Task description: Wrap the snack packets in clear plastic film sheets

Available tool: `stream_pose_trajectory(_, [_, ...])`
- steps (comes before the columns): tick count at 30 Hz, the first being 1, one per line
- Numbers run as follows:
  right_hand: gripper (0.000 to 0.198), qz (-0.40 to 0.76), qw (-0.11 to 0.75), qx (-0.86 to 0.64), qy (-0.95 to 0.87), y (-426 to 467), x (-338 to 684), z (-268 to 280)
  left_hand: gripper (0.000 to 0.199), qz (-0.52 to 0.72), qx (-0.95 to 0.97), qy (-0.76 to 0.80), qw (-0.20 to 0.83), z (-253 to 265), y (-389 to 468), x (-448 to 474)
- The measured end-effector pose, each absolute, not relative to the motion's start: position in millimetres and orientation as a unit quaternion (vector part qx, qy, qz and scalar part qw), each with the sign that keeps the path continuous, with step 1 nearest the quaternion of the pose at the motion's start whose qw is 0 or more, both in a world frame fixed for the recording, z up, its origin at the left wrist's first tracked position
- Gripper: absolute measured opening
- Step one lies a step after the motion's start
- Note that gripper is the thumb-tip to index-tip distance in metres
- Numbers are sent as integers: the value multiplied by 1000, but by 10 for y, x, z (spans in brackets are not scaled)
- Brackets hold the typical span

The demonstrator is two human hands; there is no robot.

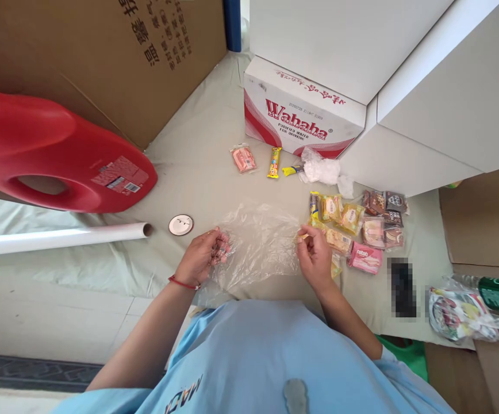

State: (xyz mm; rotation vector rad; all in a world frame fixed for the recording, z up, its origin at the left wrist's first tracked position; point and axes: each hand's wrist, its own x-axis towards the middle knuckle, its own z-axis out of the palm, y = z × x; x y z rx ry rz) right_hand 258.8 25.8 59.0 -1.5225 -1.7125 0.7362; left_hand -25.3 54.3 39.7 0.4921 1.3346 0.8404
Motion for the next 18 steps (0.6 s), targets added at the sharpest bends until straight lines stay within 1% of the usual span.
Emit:
stream_pose_trajectory(2, [30, 243, 330, -537, -737, 226, 2473, 616, 48, 357, 238, 582, 691, 384, 531, -223])
stream_pose_trajectory(3, [29, 242, 301, -504, -773, 213, 2409, 607, 48, 346, 247, 582, 693, 372, 535, -215])
stream_pose_trajectory(5, [36, 248, 207, -455, -830, 186, 2298, 544, 49, 341, 260, 600, 676, 340, 557, -238])
stream_pose_trajectory(7, [46, 243, 125, -459, -845, 147, 2234, 443, 45, 373, 280, 654, 595, 326, 574, -313])
stream_pose_trajectory(9, [53, 239, 85, -488, -835, 94, 2224, 345, 34, 422, 329, 723, 436, 373, 552, -399])
stream_pose_trajectory(11, [56, 236, 87, -512, -821, 40, 2241, 283, 23, 454, 396, 757, 255, 497, 480, -422])
stream_pose_trajectory(12, [56, 234, 97, -520, -816, 19, 2247, 270, 23, 462, 431, 752, 189, 575, 433, -390])
stream_pose_trajectory(13, [55, 232, 109, -525, -812, 5, 2247, 270, 23, 473, 465, 733, 152, 651, 387, -326])
stream_pose_trajectory(14, [55, 230, 121, -528, -808, -2, 2240, 279, 20, 485, 504, 700, 142, 712, 350, -234])
stream_pose_trajectory(16, [54, 226, 136, -530, -806, 9, 2206, 312, 13, 468, 598, 628, 172, 748, 325, -5])
stream_pose_trajectory(18, [54, 218, 136, -535, -805, 35, 2176, 343, 20, 408, 660, 592, 218, 640, 377, 203])
